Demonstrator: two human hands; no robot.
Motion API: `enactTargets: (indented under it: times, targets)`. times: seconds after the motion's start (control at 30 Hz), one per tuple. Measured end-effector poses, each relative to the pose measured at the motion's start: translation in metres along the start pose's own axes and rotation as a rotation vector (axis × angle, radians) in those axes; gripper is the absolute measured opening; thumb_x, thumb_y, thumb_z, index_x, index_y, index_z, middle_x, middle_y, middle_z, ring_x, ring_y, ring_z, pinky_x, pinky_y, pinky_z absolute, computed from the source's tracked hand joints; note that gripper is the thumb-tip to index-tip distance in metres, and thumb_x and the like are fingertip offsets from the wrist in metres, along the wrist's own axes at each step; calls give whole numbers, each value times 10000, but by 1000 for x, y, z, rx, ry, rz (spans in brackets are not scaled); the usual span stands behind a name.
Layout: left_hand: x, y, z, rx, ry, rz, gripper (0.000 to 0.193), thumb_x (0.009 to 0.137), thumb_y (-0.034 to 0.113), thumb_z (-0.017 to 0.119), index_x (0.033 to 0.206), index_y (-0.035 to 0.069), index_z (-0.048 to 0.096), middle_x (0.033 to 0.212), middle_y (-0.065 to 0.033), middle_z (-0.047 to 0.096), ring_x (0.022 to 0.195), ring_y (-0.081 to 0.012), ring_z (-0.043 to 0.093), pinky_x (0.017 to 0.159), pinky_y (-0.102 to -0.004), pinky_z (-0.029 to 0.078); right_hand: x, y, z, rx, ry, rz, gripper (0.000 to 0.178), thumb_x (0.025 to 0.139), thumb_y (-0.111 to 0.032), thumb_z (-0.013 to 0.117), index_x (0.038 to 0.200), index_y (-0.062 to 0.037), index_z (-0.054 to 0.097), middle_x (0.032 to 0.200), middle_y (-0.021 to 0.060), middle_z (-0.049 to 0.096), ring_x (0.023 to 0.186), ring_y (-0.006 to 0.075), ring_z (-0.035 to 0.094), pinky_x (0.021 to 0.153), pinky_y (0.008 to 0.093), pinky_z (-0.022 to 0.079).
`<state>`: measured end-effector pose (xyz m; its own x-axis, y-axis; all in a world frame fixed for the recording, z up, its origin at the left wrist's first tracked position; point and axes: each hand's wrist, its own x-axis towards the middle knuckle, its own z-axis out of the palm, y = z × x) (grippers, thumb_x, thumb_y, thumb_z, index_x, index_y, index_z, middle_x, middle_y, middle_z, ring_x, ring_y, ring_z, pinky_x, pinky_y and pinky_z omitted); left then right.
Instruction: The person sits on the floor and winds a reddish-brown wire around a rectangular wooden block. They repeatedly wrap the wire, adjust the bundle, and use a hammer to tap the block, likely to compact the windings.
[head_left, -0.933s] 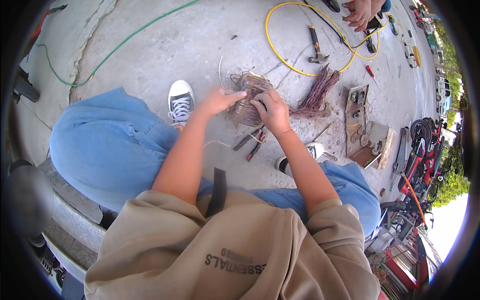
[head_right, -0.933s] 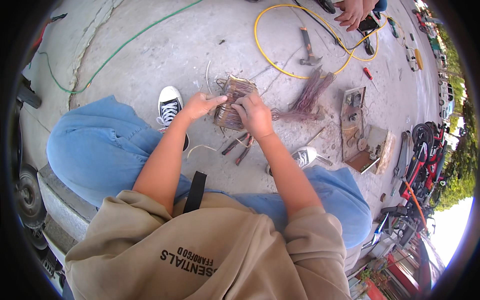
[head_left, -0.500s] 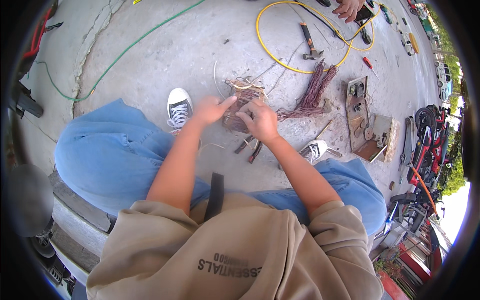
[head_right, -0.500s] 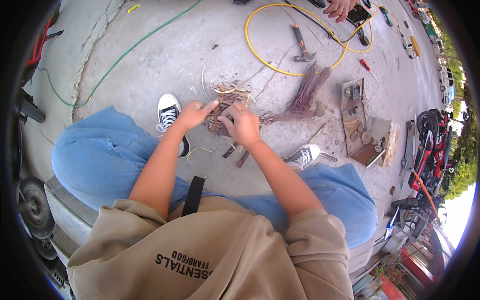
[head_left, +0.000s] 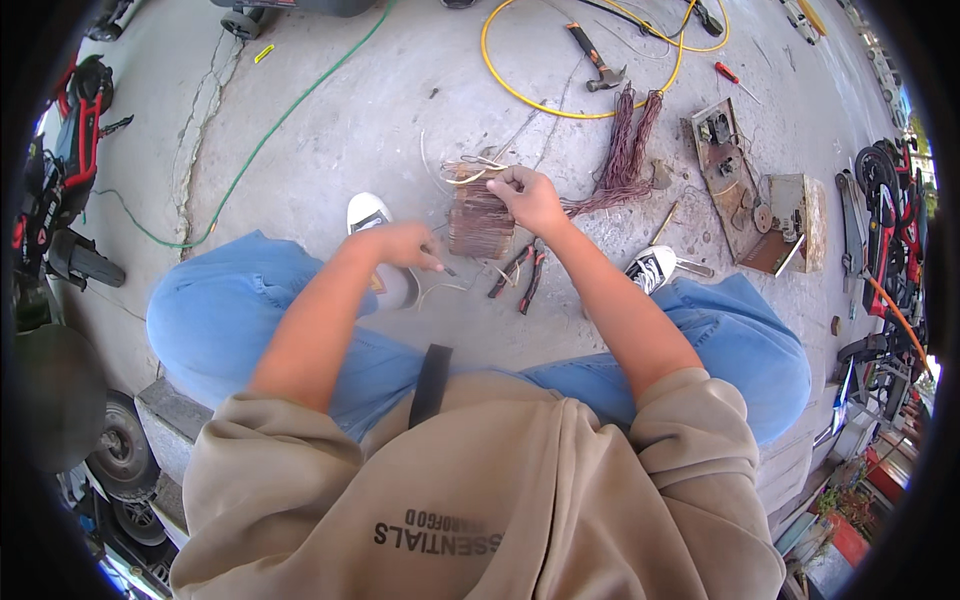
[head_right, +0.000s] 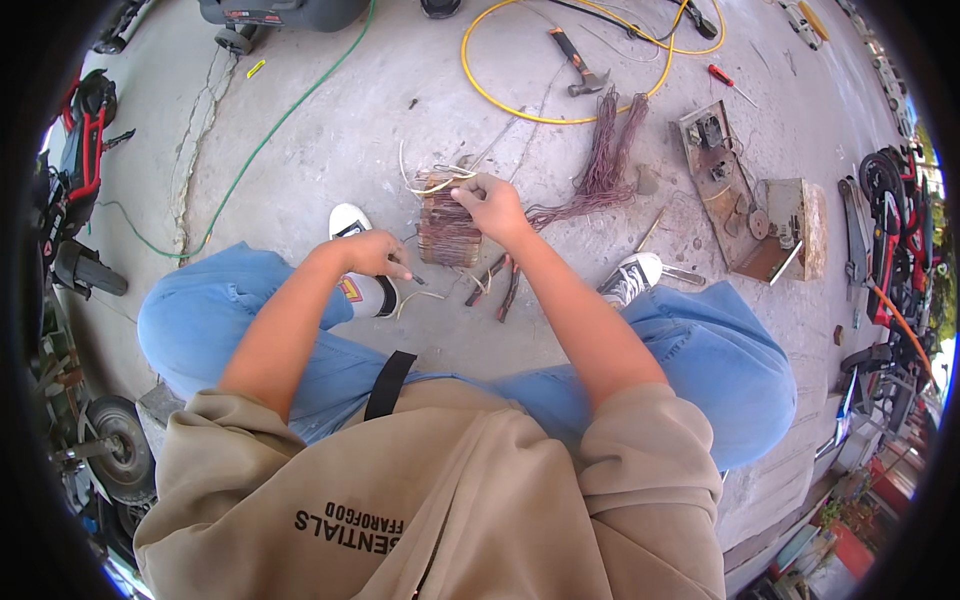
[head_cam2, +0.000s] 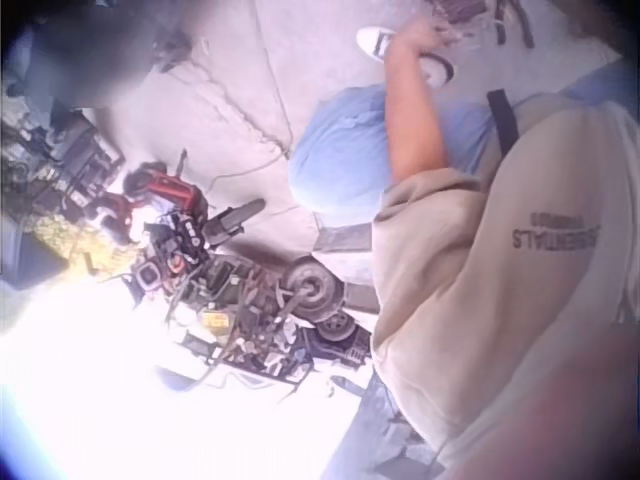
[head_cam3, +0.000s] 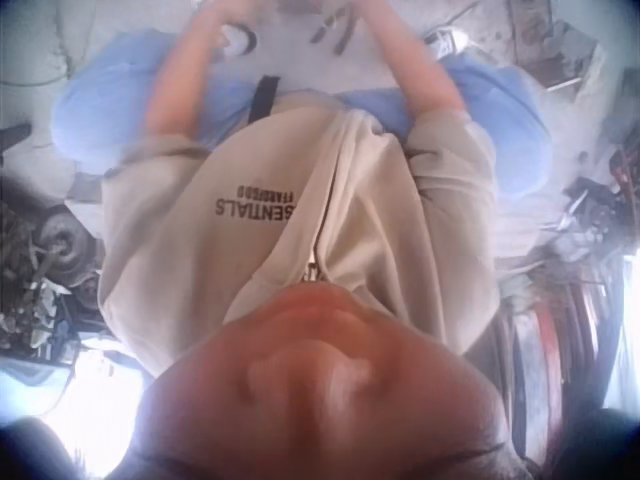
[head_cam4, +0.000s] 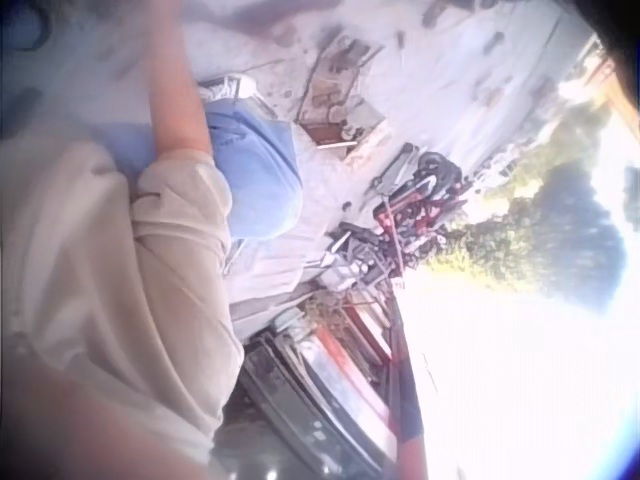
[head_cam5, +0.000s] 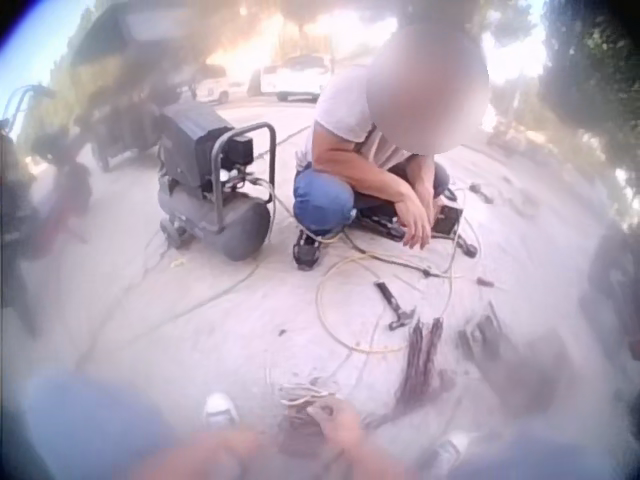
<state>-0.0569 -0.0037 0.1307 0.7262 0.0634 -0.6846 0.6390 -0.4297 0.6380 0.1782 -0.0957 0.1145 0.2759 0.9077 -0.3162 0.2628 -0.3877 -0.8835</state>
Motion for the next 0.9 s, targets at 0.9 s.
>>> enactTargets:
  times: [0.9]
  targets:
    - [67, -64, 12, -52, 292, -390, 257, 825, 103, 699, 1025, -59, 684, 875, -151, 711, 778, -224, 685, 703, -366, 542, -8, 60, -51, -473, -297, -51, 202, 730, -170, 710, 923, -110, 715, 963, 125, 675, 888, 320, 656, 772, 418, 525]
